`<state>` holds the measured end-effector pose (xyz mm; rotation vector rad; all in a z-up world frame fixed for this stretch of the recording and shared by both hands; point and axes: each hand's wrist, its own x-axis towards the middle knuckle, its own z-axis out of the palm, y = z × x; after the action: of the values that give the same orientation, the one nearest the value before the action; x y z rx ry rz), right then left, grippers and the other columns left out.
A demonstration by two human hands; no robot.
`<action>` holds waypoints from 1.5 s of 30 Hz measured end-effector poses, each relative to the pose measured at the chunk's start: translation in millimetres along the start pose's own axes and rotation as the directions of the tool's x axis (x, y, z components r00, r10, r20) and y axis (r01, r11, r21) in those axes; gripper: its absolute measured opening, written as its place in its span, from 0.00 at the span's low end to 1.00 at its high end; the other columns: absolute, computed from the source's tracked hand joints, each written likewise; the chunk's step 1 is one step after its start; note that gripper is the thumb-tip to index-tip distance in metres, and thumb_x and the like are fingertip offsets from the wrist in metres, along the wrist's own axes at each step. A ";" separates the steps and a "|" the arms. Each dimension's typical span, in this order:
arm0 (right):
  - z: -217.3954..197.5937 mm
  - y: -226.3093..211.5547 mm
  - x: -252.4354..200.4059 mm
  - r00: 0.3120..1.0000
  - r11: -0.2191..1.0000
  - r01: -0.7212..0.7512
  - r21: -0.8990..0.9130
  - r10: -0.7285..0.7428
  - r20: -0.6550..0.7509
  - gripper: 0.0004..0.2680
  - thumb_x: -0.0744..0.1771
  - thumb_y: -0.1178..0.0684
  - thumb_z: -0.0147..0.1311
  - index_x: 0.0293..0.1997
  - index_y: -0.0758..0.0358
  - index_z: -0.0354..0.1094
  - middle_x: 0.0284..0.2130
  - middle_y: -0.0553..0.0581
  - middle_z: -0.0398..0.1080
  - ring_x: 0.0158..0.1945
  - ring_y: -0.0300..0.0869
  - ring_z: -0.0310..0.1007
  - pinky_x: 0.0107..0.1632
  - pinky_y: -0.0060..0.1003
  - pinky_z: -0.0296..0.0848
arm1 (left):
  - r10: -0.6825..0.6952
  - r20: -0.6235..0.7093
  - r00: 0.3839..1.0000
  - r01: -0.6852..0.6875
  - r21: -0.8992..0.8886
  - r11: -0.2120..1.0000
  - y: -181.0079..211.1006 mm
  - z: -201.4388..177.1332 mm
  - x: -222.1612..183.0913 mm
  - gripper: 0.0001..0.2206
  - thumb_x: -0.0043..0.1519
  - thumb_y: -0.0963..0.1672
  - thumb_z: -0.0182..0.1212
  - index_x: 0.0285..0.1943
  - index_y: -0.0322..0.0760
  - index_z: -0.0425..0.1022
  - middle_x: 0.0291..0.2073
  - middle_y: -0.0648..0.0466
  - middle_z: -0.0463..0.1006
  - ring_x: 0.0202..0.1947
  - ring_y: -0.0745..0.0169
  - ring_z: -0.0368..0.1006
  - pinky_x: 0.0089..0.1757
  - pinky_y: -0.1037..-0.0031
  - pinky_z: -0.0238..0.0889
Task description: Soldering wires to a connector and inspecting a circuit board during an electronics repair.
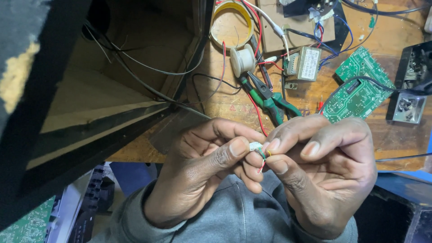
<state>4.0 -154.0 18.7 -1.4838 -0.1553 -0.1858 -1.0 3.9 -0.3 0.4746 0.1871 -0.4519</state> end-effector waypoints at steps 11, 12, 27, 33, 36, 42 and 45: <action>-1.2 1.6 -0.2 1.000 1.000 -0.017 -0.013 0.017 -0.012 0.12 0.65 0.62 0.59 0.44 0.55 0.56 0.33 0.61 0.70 0.38 0.42 0.74 0.50 0.33 0.78 | -0.034 -0.025 0.999 0.034 0.004 0.999 1.2 -0.4 0.8 0.14 0.67 0.41 0.60 0.54 0.17 0.74 0.34 0.39 0.81 0.32 0.55 0.80 0.39 0.70 0.80; -1.3 1.6 -0.3 1.000 1.000 -0.019 -0.020 0.019 -0.012 0.12 0.65 0.62 0.59 0.44 0.55 0.55 0.33 0.61 0.70 0.38 0.43 0.75 0.50 0.33 0.78 | -0.031 -0.027 0.999 0.031 0.010 0.999 1.0 -0.6 0.8 0.14 0.67 0.41 0.59 0.54 0.17 0.74 0.34 0.39 0.81 0.32 0.55 0.80 0.39 0.70 0.80; -10.1 10.4 -1.0 0.998 0.994 0.002 -0.110 -0.009 -0.062 0.09 0.66 0.61 0.57 0.43 0.57 0.57 0.35 0.62 0.71 0.41 0.44 0.76 0.49 0.31 0.77 | 0.203 -0.197 0.959 -0.086 0.480 0.873 -4.9 3.2 5.4 0.10 0.62 0.41 0.62 0.48 0.26 0.80 0.31 0.41 0.85 0.32 0.58 0.83 0.38 0.71 0.82; -52.5 50.6 2.1 0.932 0.913 -0.059 -0.403 -0.094 -0.349 0.08 0.66 0.68 0.55 0.36 0.63 0.59 0.33 0.63 0.71 0.40 0.47 0.75 0.48 0.36 0.75 | 0.437 0.091 0.895 -0.174 0.973 0.154 -1.6 -14.0 8.0 0.06 0.63 0.41 0.61 0.45 0.37 0.81 0.37 0.55 0.83 0.40 0.68 0.79 0.44 0.81 0.69; -108.3 70.3 -4.0 0.823 0.705 -0.287 -0.648 -0.164 -0.544 0.07 0.67 0.60 0.62 0.42 0.61 0.65 0.40 0.56 0.73 0.44 0.40 0.75 0.46 0.30 0.71 | 0.446 0.188 0.875 -0.188 0.981 -0.046 0.2 -17.6 9.0 0.07 0.60 0.41 0.63 0.45 0.38 0.82 0.38 0.56 0.86 0.41 0.67 0.81 0.47 0.78 0.67; -171.0 82.6 -10.3 0.780 0.674 -0.478 -0.563 0.032 -0.624 0.14 0.68 0.53 0.60 0.54 0.64 0.57 0.41 0.59 0.69 0.36 0.40 0.69 0.44 0.35 0.72 | 0.565 0.043 0.824 -0.007 0.998 -0.067 -11.1 -22.0 0.7 0.10 0.60 0.41 0.67 0.51 0.41 0.83 0.32 0.60 0.82 0.25 0.79 0.69 0.32 0.87 0.60; -167.2 83.5 -7.7 0.823 0.558 -0.442 -0.703 -0.060 -0.565 0.13 0.68 0.50 0.62 0.53 0.66 0.65 0.43 0.61 0.70 0.38 0.43 0.70 0.44 0.38 0.71 | 0.599 -0.028 0.800 -0.006 0.999 0.054 -17.7 5.6 0.1 0.08 0.62 0.40 0.65 0.49 0.36 0.83 0.37 0.57 0.85 0.33 0.77 0.75 0.39 0.87 0.65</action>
<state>13.0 -313.9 -77.9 -2.3058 0.6705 -0.5359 -8.7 -12.9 -2.5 2.0213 0.1968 0.1128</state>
